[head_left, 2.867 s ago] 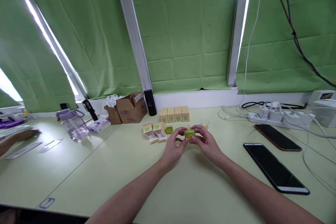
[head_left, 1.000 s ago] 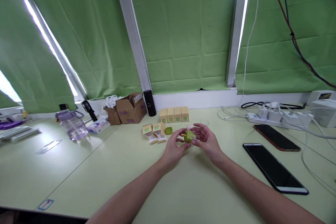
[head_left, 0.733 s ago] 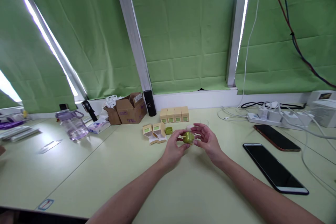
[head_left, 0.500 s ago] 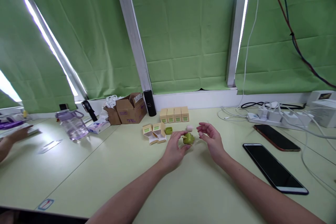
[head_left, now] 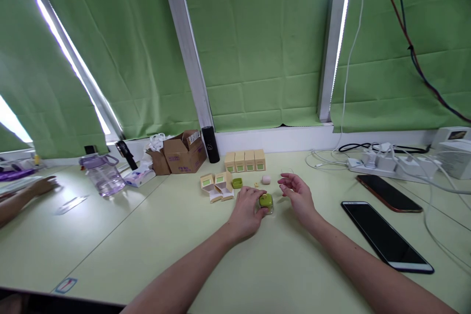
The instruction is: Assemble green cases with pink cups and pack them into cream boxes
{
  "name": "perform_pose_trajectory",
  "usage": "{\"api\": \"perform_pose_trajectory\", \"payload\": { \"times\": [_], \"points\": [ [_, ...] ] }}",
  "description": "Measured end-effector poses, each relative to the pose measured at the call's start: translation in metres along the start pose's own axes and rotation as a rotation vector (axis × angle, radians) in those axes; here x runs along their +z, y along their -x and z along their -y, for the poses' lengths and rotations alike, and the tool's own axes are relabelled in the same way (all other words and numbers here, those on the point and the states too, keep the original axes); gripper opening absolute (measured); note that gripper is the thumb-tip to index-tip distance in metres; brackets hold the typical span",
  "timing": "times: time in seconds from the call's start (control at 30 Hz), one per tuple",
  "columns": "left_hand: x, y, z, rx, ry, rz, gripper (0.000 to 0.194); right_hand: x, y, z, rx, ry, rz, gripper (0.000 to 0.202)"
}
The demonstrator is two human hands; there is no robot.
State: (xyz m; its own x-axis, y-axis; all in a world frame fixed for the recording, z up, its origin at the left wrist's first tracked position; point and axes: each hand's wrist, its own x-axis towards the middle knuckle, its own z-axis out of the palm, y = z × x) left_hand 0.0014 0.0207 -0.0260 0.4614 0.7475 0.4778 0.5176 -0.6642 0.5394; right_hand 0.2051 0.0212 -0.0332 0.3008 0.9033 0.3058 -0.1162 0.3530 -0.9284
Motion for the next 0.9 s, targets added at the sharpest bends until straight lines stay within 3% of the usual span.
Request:
{"api": "perform_pose_trajectory", "payload": {
  "times": [0.37,0.5,0.63,0.77,0.9],
  "points": [
    [-0.005,0.0,-0.007,-0.032,-0.087,0.012,0.048,0.0,0.0,0.0,0.002,0.001,0.01,0.042],
    [-0.023,-0.008,-0.008,-0.067,-0.244,-0.068,0.03,0.0,0.0,0.0,0.001,0.006,0.007,0.042],
    [-0.051,-0.017,0.0,-0.167,-0.615,-0.146,0.023,0.0,0.0,0.0,0.014,0.012,0.014,0.043],
    [-0.073,-0.022,0.012,-0.25,-0.836,-0.065,0.022,0.0,0.001,0.002,0.017,0.021,0.009,0.044],
    [-0.08,-0.024,0.018,-0.365,-0.838,0.066,0.027,0.001,0.001,0.002,0.014,0.034,0.009,0.044]
  ]
}}
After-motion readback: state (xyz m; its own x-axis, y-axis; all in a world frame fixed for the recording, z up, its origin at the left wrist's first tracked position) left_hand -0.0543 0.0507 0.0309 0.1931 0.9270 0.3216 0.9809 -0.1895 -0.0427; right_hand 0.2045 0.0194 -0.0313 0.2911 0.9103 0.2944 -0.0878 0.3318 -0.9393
